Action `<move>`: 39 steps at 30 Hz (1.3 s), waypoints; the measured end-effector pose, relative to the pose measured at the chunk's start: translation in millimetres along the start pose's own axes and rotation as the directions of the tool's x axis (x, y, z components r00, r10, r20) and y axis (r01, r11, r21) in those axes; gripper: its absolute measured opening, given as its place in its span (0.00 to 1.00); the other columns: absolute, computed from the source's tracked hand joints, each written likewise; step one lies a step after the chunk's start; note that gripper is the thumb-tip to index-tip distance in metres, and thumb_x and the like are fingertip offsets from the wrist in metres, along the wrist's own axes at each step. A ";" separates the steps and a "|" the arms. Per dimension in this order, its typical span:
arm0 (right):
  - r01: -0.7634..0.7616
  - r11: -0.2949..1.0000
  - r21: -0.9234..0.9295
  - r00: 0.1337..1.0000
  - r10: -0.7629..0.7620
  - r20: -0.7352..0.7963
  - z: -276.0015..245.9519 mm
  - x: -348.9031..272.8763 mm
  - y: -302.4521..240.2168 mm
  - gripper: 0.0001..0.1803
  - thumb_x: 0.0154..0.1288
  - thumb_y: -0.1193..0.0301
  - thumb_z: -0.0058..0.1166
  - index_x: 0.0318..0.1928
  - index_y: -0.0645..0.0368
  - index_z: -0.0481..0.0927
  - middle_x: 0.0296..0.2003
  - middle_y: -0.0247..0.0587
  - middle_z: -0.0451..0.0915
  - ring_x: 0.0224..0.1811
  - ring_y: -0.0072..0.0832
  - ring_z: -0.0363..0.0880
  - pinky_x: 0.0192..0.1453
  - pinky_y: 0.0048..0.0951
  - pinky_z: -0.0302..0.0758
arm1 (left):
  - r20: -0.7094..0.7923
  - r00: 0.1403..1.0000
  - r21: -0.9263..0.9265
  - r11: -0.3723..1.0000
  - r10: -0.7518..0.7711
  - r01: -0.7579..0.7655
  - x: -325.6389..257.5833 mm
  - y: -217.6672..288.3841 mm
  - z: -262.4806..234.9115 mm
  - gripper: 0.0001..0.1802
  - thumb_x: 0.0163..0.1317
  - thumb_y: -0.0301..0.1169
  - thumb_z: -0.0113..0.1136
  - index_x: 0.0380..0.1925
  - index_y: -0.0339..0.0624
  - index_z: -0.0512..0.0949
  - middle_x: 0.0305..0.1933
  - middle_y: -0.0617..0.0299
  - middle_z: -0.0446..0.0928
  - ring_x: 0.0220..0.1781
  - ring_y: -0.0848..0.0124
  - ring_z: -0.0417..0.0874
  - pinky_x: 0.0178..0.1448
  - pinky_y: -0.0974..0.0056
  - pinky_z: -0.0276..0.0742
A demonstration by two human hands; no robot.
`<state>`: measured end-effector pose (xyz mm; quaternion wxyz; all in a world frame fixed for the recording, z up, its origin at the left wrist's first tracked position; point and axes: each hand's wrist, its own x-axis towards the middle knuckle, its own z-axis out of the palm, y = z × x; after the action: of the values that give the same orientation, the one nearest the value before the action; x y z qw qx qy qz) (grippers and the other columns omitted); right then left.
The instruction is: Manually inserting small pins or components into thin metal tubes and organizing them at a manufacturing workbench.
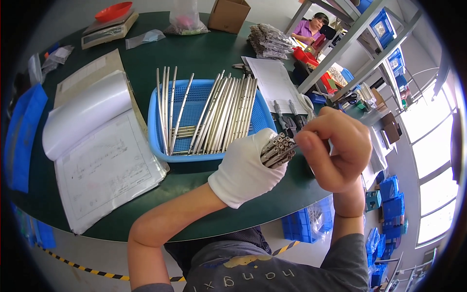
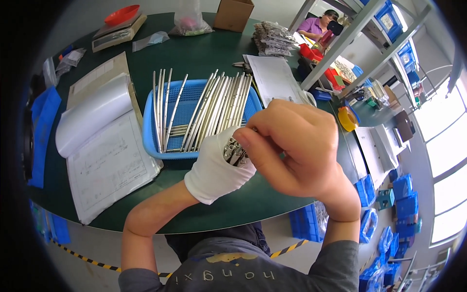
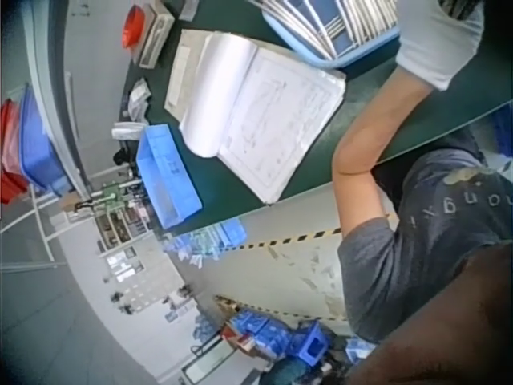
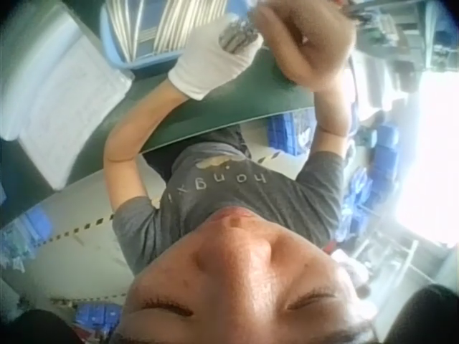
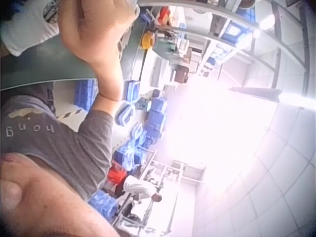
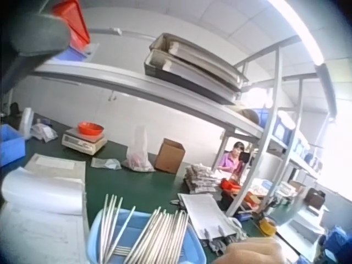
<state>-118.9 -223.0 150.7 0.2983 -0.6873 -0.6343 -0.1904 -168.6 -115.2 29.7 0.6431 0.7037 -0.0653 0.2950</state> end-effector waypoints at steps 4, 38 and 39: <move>0.010 1.000 -0.017 1.000 -0.010 -0.023 2.0 -4.9 4.1 0.05 0.48 0.79 0.59 0.24 0.62 0.75 0.14 0.37 0.67 0.13 0.28 0.65 0.17 0.26 0.58 | -0.010 1.000 0.060 0.998 0.028 -0.027 0.3 2.1 -1.3 0.10 0.49 0.29 0.62 0.25 0.40 0.69 0.20 0.51 0.73 0.24 0.52 0.77 0.27 0.59 0.72; -0.023 0.997 -0.080 0.999 0.021 -0.026 -4.9 -11.7 0.2 0.06 0.48 0.78 0.59 0.23 0.61 0.74 0.14 0.37 0.67 0.13 0.30 0.66 0.17 0.27 0.59 | -0.004 0.998 0.138 0.988 0.064 -0.063 1.2 5.3 -2.1 0.09 0.50 0.27 0.62 0.27 0.40 0.70 0.20 0.54 0.73 0.23 0.55 0.77 0.27 0.61 0.71; -0.015 0.998 -0.063 1.000 0.015 0.009 -5.7 -9.7 0.7 0.06 0.48 0.78 0.59 0.23 0.61 0.74 0.14 0.37 0.68 0.13 0.30 0.66 0.17 0.27 0.59 | 0.000 0.998 0.137 0.988 0.065 -0.064 1.8 6.2 -2.2 0.09 0.50 0.27 0.62 0.27 0.40 0.70 0.20 0.54 0.73 0.23 0.55 0.77 0.27 0.61 0.71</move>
<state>-118.7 -234.1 148.7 0.2751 -0.7019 -0.6243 -0.2047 -170.8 -113.7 35.9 0.5835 0.7430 -0.0660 0.3211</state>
